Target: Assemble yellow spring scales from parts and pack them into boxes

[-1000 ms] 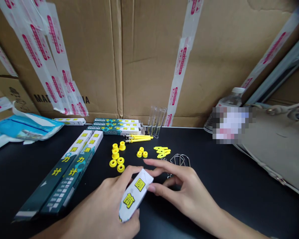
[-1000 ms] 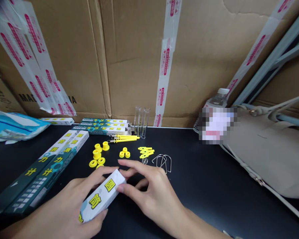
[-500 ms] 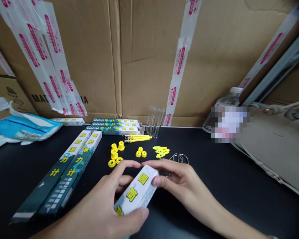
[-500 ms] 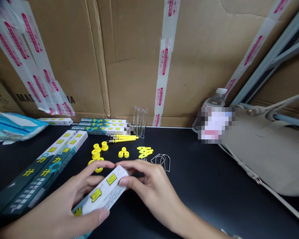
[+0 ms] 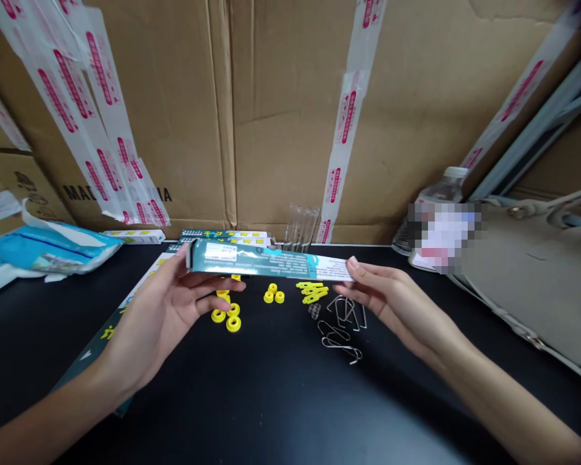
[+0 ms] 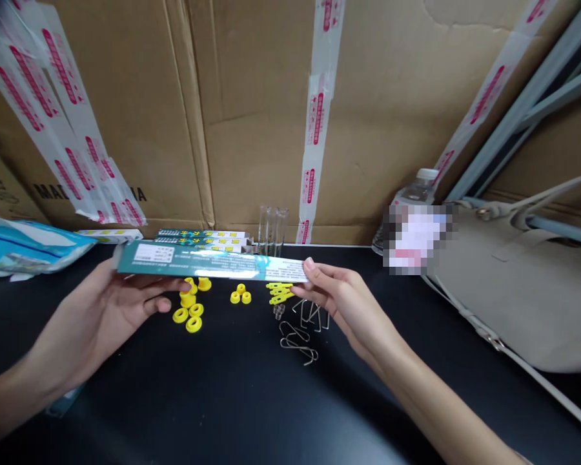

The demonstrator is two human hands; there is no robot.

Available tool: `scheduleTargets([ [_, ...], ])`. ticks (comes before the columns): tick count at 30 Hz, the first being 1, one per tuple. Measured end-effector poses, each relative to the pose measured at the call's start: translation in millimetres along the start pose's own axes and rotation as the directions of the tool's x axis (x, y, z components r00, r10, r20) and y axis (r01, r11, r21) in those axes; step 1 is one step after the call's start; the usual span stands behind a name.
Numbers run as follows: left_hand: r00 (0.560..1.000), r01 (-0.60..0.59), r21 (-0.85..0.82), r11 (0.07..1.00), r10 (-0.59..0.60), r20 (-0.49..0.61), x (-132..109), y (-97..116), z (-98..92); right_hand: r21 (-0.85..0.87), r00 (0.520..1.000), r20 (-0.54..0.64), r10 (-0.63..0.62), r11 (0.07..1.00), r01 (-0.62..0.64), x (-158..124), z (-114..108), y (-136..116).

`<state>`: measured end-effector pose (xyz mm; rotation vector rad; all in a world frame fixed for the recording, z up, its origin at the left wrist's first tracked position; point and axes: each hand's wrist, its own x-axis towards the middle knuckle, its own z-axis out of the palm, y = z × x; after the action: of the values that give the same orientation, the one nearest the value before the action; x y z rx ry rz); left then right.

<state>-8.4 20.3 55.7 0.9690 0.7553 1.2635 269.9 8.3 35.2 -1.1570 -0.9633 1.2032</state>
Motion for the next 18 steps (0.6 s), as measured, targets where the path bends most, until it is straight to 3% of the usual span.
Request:
scheduleTargets([
  [7,0.998,-0.063,0.023,0.998,0.063,0.031,1.4,-4.4,-2.0,-0.020,0.998,0.019,0.058,0.998,-0.057,8.8,-7.1,3.1],
  [11,0.999,-0.038,0.042,0.998,0.037,0.031,1.4,-5.2,-2.8,-0.020,0.998,0.040,0.041,0.999,-0.040,12.5,-10.4,5.8],
  [18,0.991,-0.074,0.136,0.988,0.058,0.119,-4.2,-8.3,-4.6,-0.009,0.998,0.054,0.037,0.999,-0.036,17.3,-15.4,7.4],
])
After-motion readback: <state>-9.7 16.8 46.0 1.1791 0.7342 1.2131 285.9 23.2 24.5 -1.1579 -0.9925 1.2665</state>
